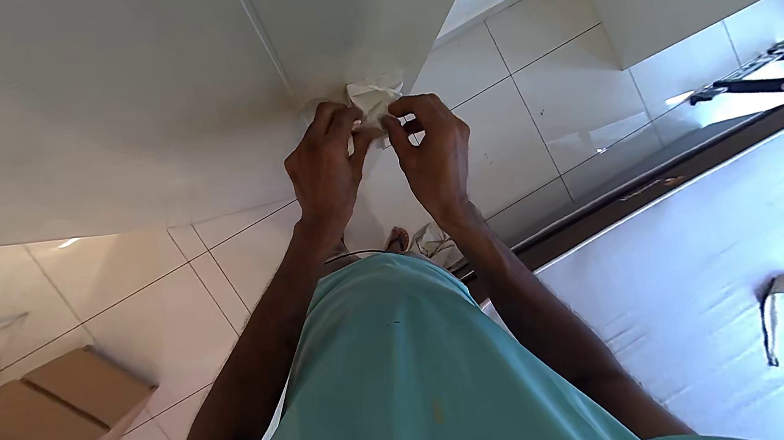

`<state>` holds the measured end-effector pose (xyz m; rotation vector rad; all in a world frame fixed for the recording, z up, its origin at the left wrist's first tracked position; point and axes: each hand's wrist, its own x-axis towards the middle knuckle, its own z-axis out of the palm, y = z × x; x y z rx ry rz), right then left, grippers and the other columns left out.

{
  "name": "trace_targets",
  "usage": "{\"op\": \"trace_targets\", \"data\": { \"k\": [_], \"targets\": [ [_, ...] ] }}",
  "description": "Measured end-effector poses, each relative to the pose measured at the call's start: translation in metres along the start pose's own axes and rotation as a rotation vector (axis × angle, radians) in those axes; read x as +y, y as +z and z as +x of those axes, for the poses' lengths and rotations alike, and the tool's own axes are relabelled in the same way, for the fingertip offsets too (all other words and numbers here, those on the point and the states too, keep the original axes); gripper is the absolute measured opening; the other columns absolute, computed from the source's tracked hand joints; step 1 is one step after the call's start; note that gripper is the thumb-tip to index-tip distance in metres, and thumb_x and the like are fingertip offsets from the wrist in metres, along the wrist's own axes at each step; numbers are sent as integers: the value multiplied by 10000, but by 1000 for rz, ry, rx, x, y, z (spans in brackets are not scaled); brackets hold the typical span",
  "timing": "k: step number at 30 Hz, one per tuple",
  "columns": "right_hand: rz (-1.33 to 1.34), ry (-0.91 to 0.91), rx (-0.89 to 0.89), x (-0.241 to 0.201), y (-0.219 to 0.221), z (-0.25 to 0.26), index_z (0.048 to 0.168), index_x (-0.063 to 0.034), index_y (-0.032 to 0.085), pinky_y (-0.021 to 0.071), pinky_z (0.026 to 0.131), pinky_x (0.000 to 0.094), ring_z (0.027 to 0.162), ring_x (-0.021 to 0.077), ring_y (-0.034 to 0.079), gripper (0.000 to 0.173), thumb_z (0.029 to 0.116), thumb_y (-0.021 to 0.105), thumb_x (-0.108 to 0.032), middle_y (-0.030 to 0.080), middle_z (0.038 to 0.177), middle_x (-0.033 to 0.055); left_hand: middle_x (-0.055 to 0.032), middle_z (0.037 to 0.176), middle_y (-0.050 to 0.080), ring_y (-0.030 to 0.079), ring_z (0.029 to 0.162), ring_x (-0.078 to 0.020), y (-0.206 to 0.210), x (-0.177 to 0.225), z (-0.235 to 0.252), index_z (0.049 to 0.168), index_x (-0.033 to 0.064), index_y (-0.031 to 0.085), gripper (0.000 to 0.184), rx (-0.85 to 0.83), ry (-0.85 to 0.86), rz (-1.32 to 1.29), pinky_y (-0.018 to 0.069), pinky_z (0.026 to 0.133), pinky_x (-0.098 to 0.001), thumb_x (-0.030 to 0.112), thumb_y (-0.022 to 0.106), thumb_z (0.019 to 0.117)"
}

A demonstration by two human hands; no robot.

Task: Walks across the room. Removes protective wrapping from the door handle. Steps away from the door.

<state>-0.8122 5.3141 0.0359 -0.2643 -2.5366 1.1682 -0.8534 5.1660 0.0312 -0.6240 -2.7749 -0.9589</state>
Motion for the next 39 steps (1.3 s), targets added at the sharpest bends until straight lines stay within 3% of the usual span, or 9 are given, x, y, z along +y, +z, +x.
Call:
{"op": "trace_targets", "data": {
  "k": [3, 6, 10, 16, 20, 23, 26, 33, 39],
  "targets": [
    [455, 179, -24, 8, 2, 0, 1100, -9, 601, 657, 611, 345, 792, 189, 742, 173, 971, 691, -82, 714, 1038, 108, -76, 1144, 717, 709, 885, -241, 3, 7, -1, 1124, 104, 739, 294, 26, 5, 25, 542, 652, -417, 357, 699, 981],
    [722, 274, -45, 16, 8, -6, 1197, 16, 550, 667, 640, 401, 836, 248, 733, 301, 928, 685, 2, 664, 1147, 159, -50, 1140, 721, 712, 899, -233, 3, 10, 2, 1080, 127, 757, 208, -2, 3, 49, 543, 658, -426, 289, 639, 1024],
    [748, 283, -23, 18, 16, -11, 1226, 28, 575, 672, 671, 387, 832, 228, 727, 345, 923, 732, -22, 636, 1186, 161, -55, 1119, 729, 708, 920, -246, -2, 12, 15, 1077, 139, 762, 203, -37, -68, 68, 528, 707, -464, 257, 602, 1035],
    [709, 383, -72, 17, 22, -10, 1237, 9, 578, 664, 642, 368, 823, 206, 728, 389, 931, 772, -130, 662, 1069, 131, -81, 1030, 710, 687, 871, -251, 9, 12, 12, 1072, 97, 738, 222, 56, -132, 38, 510, 687, -456, 253, 582, 1048],
    [807, 540, -172, 19, 26, -14, 1130, 9, 612, 666, 637, 389, 821, 230, 763, 229, 991, 703, -149, 724, 948, 129, -81, 1042, 703, 682, 920, -252, 6, 15, 15, 1096, 97, 717, 234, 11, -197, 24, 507, 729, -467, 267, 560, 1058],
    [882, 581, -189, 15, 30, -17, 1032, 3, 633, 647, 591, 356, 779, 215, 768, 188, 1051, 612, -183, 762, 949, 126, -103, 1056, 706, 681, 948, -271, -1, 8, 19, 1105, 76, 706, 270, -50, -177, -17, 506, 761, -494, 292, 552, 1060],
    [996, 573, -183, 16, 35, -26, 1044, -20, 616, 633, 581, 345, 810, 215, 765, 209, 1092, 527, -203, 762, 981, 123, -104, 1081, 679, 667, 936, -260, -10, 0, 19, 1143, 80, 698, 304, -135, -107, -32, 512, 761, -479, 319, 522, 1074],
    [1118, 541, -142, 19, 48, -35, 978, -79, 562, 573, 494, 282, 753, 172, 730, 229, 1116, 432, -207, 708, 860, 77, -99, 1221, 674, 695, 933, -290, -31, 16, 10, 1231, 111, 675, 350, -267, -91, 154, 536, 722, -495, 354, 694, 980],
    [1267, 578, -72, 12, 55, -36, 927, -121, 506, 441, 419, 182, 559, 84, 596, 217, 1113, 413, -179, 578, 704, 10, -129, 1061, 716, 713, 901, -338, -31, 16, 11, 1270, 100, 601, 331, -294, -104, 333, 524, 680, -519, 242, 683, 982]
  ]
}}
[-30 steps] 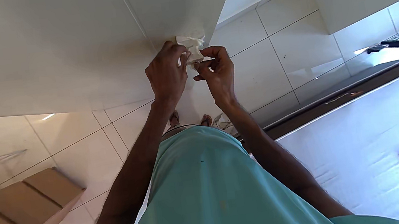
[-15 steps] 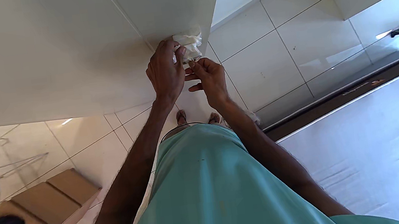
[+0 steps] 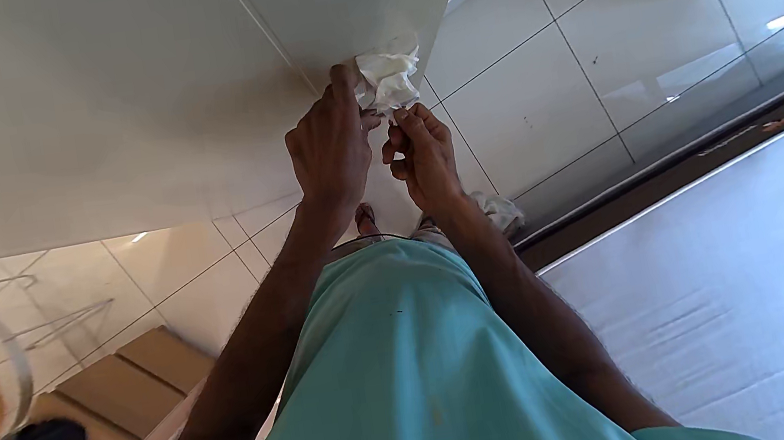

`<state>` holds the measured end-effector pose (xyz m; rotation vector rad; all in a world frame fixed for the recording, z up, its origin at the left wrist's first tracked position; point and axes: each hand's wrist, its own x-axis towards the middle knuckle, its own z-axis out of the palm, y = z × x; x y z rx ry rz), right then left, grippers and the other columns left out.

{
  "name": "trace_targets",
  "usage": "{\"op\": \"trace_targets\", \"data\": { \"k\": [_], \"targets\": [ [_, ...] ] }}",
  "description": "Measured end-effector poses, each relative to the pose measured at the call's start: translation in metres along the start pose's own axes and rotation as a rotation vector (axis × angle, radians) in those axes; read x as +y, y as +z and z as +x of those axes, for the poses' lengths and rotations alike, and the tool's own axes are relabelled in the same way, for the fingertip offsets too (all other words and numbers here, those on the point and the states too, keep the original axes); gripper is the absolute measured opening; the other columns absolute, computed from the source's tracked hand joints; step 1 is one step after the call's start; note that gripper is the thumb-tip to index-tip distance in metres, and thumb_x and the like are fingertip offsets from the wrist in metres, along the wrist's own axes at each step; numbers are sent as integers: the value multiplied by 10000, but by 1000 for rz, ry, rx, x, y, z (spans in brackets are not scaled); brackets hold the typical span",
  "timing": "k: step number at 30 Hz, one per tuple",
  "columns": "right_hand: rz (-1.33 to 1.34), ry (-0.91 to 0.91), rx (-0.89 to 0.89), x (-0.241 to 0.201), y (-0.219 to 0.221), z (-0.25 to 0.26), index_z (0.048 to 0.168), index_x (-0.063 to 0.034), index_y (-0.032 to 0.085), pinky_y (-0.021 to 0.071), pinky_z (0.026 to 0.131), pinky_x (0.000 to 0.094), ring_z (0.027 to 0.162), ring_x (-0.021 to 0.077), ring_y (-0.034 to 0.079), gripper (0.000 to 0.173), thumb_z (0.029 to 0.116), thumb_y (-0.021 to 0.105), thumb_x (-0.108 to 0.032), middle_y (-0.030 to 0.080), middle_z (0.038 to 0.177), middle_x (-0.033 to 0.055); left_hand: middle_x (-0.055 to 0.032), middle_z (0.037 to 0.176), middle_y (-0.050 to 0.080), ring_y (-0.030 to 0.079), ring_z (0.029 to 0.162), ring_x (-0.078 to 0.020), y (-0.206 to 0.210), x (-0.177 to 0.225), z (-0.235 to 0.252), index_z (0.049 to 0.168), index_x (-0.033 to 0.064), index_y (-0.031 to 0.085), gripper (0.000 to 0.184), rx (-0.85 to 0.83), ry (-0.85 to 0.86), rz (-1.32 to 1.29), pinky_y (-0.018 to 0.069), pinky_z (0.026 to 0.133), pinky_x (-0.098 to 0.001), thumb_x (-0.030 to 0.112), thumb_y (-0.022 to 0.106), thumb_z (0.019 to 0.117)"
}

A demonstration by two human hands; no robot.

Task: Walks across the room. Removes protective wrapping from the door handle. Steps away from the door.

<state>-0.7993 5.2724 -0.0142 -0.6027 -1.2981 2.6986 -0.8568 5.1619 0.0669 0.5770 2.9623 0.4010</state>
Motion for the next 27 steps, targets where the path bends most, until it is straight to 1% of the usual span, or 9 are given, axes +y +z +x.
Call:
{"op": "trace_targets", "data": {
  "k": [3, 6, 7, 9, 12, 17, 20, 23, 27],
  "targets": [
    [85, 25, 49, -2, 9, -1, 924, -114, 501, 410, 407, 171, 496, 69, 523, 225, 1116, 395, -165, 522, 660, -4, -98, 1036, 702, 698, 892, -311, 6, -6, 3, 1126, 130, 708, 177, 20, 70, 5, 503, 646, -492, 244, 670, 995],
    [158, 155, 132, -18, 22, -9, 864, -144, 495, 375, 393, 164, 433, 43, 430, 296, 1114, 356, -222, 470, 605, -41, -94, 1061, 703, 704, 906, -305, 13, -9, 5, 1097, 128, 716, 166, 59, 95, -15, 516, 640, -478, 251, 647, 1010],
    [158, 181, 120, -25, 25, -14, 857, -145, 494, 374, 393, 165, 435, 44, 432, 312, 1115, 343, -235, 473, 606, -39, -91, 1071, 707, 704, 914, -304, 14, -10, 8, 1100, 126, 716, 179, 67, 92, -22, 516, 648, -480, 264, 640, 1015],
    [108, 202, 34, -32, 19, -20, 927, -129, 527, 395, 410, 164, 497, 56, 507, 302, 1129, 337, -251, 535, 675, -16, -91, 1083, 715, 704, 919, -305, 14, -11, 12, 1102, 122, 719, 187, 71, 101, -42, 510, 661, -488, 264, 634, 1015],
    [-4, 141, -35, -38, 6, -17, 976, -110, 556, 442, 431, 167, 560, 63, 576, 264, 1130, 379, -230, 581, 728, -5, -94, 1068, 717, 710, 919, -300, 13, -15, 17, 1088, 119, 720, 190, 87, 163, -42, 519, 661, -493, 273, 638, 1014],
    [47, 153, 85, -68, 34, -16, 919, -98, 559, 444, 424, 152, 466, 33, 501, 254, 1110, 413, -180, 522, 631, -33, -87, 1069, 719, 703, 933, -304, 10, -11, 10, 1081, 118, 722, 173, 62, 87, -112, 510, 672, -499, 257, 672, 993],
    [102, 196, 151, -75, 33, -20, 909, -113, 556, 423, 421, 140, 460, 21, 482, 256, 1105, 417, -200, 509, 625, -44, -87, 1059, 720, 706, 930, -303, 14, -9, 10, 1078, 118, 718, 187, 84, 54, -127, 516, 671, -499, 278, 673, 994],
    [95, 158, 187, -78, 37, -29, 891, -124, 563, 418, 424, 145, 462, 21, 479, 263, 1102, 422, -197, 509, 619, -53, -99, 1084, 721, 706, 947, -317, 9, -7, 8, 1107, 114, 710, 213, 34, 18, -132, 519, 687, -511, 289, 672, 992],
    [54, 129, 210, -81, 35, -37, 868, -124, 562, 413, 422, 145, 446, 23, 463, 271, 1099, 431, -178, 479, 584, -57, -96, 1059, 716, 704, 941, -314, 6, -7, 10, 1073, 106, 708, 210, 18, 11, -138, 522, 682, -497, 296, 682, 988]
  ]
}}
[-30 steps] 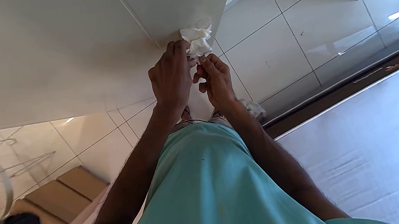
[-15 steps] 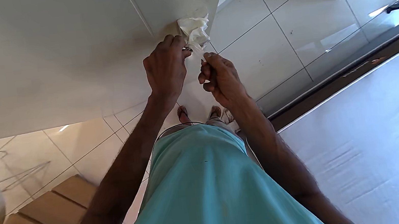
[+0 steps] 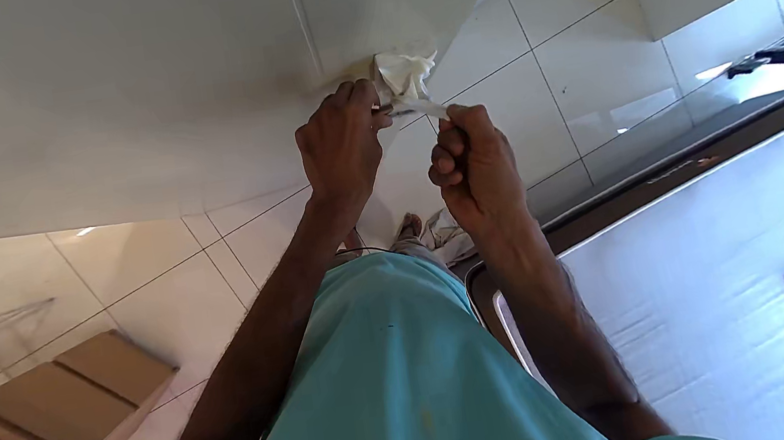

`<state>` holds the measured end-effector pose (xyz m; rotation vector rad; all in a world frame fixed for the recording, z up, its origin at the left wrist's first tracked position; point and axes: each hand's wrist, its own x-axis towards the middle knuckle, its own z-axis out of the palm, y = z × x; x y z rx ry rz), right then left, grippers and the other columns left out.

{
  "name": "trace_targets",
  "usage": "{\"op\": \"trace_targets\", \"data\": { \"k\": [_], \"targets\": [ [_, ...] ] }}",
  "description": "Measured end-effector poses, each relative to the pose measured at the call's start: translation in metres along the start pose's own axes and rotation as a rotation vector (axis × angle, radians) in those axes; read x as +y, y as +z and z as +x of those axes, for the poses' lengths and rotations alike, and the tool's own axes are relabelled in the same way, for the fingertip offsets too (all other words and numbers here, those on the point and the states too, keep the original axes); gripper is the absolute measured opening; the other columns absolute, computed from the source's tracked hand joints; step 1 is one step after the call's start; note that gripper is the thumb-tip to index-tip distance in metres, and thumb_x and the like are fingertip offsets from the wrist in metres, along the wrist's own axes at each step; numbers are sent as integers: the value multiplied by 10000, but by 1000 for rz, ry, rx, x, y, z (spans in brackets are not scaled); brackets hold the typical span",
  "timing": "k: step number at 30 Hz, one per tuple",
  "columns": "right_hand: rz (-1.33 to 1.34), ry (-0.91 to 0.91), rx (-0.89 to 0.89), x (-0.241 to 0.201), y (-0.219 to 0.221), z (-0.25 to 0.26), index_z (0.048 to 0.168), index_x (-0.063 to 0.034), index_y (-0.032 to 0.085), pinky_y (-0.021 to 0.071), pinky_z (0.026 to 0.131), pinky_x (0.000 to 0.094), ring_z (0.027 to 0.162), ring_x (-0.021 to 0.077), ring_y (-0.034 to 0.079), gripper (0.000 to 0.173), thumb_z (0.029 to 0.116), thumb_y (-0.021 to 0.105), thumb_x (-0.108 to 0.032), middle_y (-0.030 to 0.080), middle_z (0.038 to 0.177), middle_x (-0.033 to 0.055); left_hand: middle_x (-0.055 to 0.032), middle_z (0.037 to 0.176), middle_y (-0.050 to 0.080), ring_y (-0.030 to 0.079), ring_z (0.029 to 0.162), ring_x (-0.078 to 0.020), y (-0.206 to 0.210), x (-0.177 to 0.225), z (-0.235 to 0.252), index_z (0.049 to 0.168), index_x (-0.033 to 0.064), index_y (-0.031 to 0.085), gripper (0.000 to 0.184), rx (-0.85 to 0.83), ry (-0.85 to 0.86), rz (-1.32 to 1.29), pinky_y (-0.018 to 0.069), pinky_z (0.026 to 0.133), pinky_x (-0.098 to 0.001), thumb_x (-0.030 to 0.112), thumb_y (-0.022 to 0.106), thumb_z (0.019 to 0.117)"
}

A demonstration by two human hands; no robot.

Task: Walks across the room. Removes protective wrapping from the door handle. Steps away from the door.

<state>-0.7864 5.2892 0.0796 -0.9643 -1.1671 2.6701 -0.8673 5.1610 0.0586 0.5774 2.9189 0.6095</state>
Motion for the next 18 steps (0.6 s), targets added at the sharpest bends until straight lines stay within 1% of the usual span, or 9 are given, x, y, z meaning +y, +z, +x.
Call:
{"op": "trace_targets", "data": {
  "k": [3, 5, 6, 8, 9, 11, 14, 16, 18],
  "targets": [
    [-121, -44, -19, -1, -2, -3, 855, -126, 555, 431, 428, 157, 441, 28, 463, 288, 1102, 413, -168, 460, 567, -60, -93, 1032, 714, 704, 914, -300, 2, -1, -3, 1050, 105, 709, 199, 2, 2, -12, 517, 662, -483, 290, 695, 979],
    [-390, -178, 12, 1, -18, 14, 840, -139, 561, 506, 447, 205, 475, 57, 542, 294, 1093, 418, -181, 512, 594, -58, -96, 1015, 710, 704, 888, -295, 4, -5, -3, 1037, 97, 713, 201, 27, 37, -23, 521, 645, -470, 288, 699, 976],
    [-524, -220, 103, 2, -31, 24, 852, -141, 562, 529, 455, 241, 516, 82, 591, 268, 1081, 438, -206, 557, 639, -45, -99, 1012, 710, 706, 890, -299, 5, -7, -3, 1037, 91, 715, 198, 37, 57, -32, 530, 647, -470, 279, 701, 976],
    [-660, -227, 320, 1, -54, 35, 1022, -107, 541, 563, 521, 307, 648, 136, 651, 172, 1044, 526, -278, 603, 838, 14, -102, 1024, 711, 707, 915, -300, 6, -7, -3, 1042, 87, 718, 187, 35, 72, -55, 539, 671, -473, 261, 705, 973],
    [-705, -256, 357, -3, -58, 35, 1139, -90, 515, 578, 559, 320, 710, 146, 657, 268, 1031, 571, -329, 590, 955, 36, -103, 1022, 711, 706, 918, -300, 6, -6, -1, 1039, 84, 717, 180, 44, 75, -66, 541, 677, -473, 251, 707, 971],
    [-852, -411, 273, -9, -49, 26, 1219, -46, 497, 589, 564, 316, 716, 136, 657, 396, 1029, 608, -376, 599, 1004, 58, -109, 1020, 711, 708, 914, -301, 7, -8, 2, 1037, 77, 719, 179, 67, 73, -79, 545, 684, -473, 243, 707, 970],
    [-1193, -519, 114, -12, -20, 23, 1131, -33, 604, 560, 613, 399, 743, 178, 651, 476, 1006, 612, -492, 647, 917, 70, -101, 1033, 710, 706, 913, -287, 9, -8, 2, 1045, 85, 719, 177, 63, 72, -75, 544, 688, -461, 246, 698, 977],
    [-1445, -499, 125, -10, 6, 33, 1036, -60, 662, 515, 642, 522, 779, 260, 669, 536, 978, 594, -589, 676, 878, 92, -91, 1028, 709, 702, 902, -281, 10, -6, 2, 1048, 94, 719, 154, 68, 63, -65, 532, 668, -454, 228, 691, 977],
    [-1659, -530, 210, -2, 27, 43, 984, -107, 696, 482, 628, 518, 768, 272, 683, 520, 974, 572, -611, 700, 860, 74, -85, 1015, 710, 703, 902, -280, 11, -5, 2, 1037, 95, 720, 117, 87, 42, -65, 521, 649, -454, 180, 682, 967]
  ]
}}
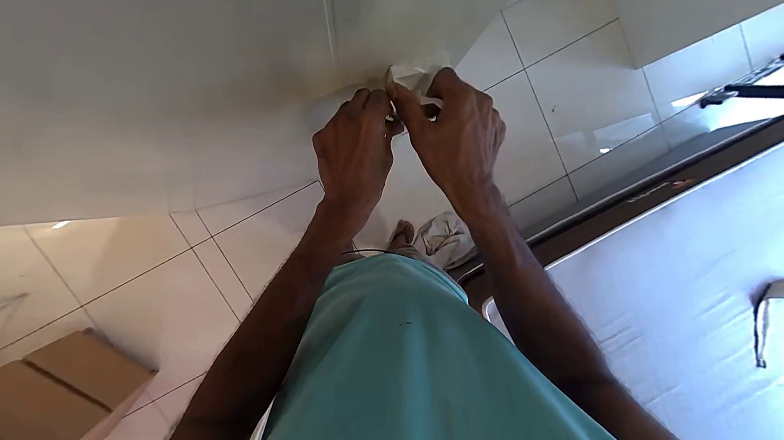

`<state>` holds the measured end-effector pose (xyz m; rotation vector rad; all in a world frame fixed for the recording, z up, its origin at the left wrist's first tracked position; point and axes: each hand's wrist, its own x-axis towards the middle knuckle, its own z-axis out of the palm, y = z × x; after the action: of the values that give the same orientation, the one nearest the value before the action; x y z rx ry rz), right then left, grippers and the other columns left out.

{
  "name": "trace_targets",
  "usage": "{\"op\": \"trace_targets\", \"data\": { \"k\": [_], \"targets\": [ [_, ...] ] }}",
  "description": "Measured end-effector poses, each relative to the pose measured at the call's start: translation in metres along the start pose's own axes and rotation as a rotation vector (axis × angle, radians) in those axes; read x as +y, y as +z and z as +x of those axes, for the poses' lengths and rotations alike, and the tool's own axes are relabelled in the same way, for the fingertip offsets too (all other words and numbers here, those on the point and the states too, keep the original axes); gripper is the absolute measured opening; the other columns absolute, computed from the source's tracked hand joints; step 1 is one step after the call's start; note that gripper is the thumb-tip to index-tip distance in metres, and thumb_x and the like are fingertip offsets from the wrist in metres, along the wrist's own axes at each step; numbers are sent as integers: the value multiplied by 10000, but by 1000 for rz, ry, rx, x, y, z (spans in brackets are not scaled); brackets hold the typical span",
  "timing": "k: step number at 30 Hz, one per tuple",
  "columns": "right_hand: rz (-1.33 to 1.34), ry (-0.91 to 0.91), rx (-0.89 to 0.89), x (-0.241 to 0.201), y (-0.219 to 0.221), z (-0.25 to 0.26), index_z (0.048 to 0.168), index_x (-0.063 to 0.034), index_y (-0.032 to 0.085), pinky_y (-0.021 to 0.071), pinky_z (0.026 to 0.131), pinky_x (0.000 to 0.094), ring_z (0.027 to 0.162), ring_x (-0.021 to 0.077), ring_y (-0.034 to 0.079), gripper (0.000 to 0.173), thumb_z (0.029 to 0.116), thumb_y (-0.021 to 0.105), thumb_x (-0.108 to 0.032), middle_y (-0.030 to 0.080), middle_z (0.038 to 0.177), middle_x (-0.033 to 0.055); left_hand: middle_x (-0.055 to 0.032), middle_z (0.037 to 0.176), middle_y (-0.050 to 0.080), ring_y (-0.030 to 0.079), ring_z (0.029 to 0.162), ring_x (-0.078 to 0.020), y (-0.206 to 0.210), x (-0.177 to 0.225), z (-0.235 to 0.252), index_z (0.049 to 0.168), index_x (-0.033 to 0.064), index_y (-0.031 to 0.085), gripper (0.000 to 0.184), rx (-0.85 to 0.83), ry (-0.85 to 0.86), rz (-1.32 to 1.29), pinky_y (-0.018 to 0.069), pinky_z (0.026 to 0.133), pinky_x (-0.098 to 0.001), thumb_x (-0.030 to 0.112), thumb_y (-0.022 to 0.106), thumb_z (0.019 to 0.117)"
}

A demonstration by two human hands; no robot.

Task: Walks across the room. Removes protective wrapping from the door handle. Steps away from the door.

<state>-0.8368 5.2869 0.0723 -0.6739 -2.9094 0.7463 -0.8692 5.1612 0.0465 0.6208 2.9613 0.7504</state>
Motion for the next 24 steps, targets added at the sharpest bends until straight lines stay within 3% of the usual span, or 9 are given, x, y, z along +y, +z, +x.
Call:
{"op": "trace_targets", "data": {
  "k": [4, 8, 11, 13, 15, 20, 22, 24],
  "targets": [
    [-266, -38, -45, -11, -1, 5, 961, -93, 703, 474, 611, 540, 761, 334, 696, 435, 1001, 557, -501, 711, 832, 117, -75, 981, 715, 704, 877, -265, 4, 0, -2, 994, 96, 729, 94, 67, -24, -37, 531, 642, -438, 176, 695, 958],
    [-279, -66, -140, -10, -5, 6, 838, -87, 689, 468, 619, 534, 773, 344, 688, 399, 1021, 532, -405, 679, 769, 129, -79, 995, 708, 701, 900, -268, 6, 4, -4, 1012, 100, 725, 91, 56, -60, -39, 530, 658, -440, 162, 682, 962],
    [-137, -179, -99, 2, 1, 6, 782, -73, 653, 439, 586, 507, 665, 307, 635, 367, 1020, 555, -336, 617, 670, 104, -80, 999, 707, 703, 924, -278, 4, 5, -5, 1015, 100, 727, 80, 65, -69, -19, 539, 661, -444, 128, 685, 953],
    [-4, -300, 32, 21, 13, 2, 689, -86, 572, 385, 513, 441, 519, 234, 533, 419, 1041, 545, -311, 510, 555, 45, -82, 1004, 706, 700, 936, -282, 4, 8, -6, 1019, 100, 726, 85, 64, -83, -11, 539, 663, -446, 114, 694, 941],
    [141, -388, 127, 38, 25, 0, 640, -107, 519, 343, 475, 377, 462, 166, 452, 429, 1039, 558, -260, 453, 525, 4, -80, 1019, 707, 698, 948, -279, 4, 12, -8, 1026, 106, 726, 91, 49, -117, -2, 535, 668, -448, 140, 706, 944],
    [354, -626, 176, 65, 32, -3, 649, -28, 569, 382, 462, 323, 502, 157, 512, 378, 1013, 606, -125, 540, 591, 74, -74, 1010, 711, 702, 925, -278, 4, 17, -17, 1017, 111, 721, 111, 37, -186, -9, 534, 670, -466, 200, 720, 950],
    [554, -557, 107, 75, 23, -8, 676, -8, 578, 432, 482, 280, 524, 112, 515, 351, 1018, 575, -90, 534, 603, 54, -78, 1021, 719, 702, 929, -290, 5, 18, -18, 1028, 114, 721, 124, 18, -215, -30, 525, 682, -482, 218, 709, 961],
    [723, -393, -20, 96, 11, -13, 690, -68, 550, 471, 465, 256, 492, 69, 522, 356, 1042, 529, -121, 519, 577, -19, -92, 1027, 723, 703, 940, -311, 7, 18, -17, 1036, 104, 722, 139, 28, -220, -40, 528, 700, -503, 225, 690, 975]
  ]
}}
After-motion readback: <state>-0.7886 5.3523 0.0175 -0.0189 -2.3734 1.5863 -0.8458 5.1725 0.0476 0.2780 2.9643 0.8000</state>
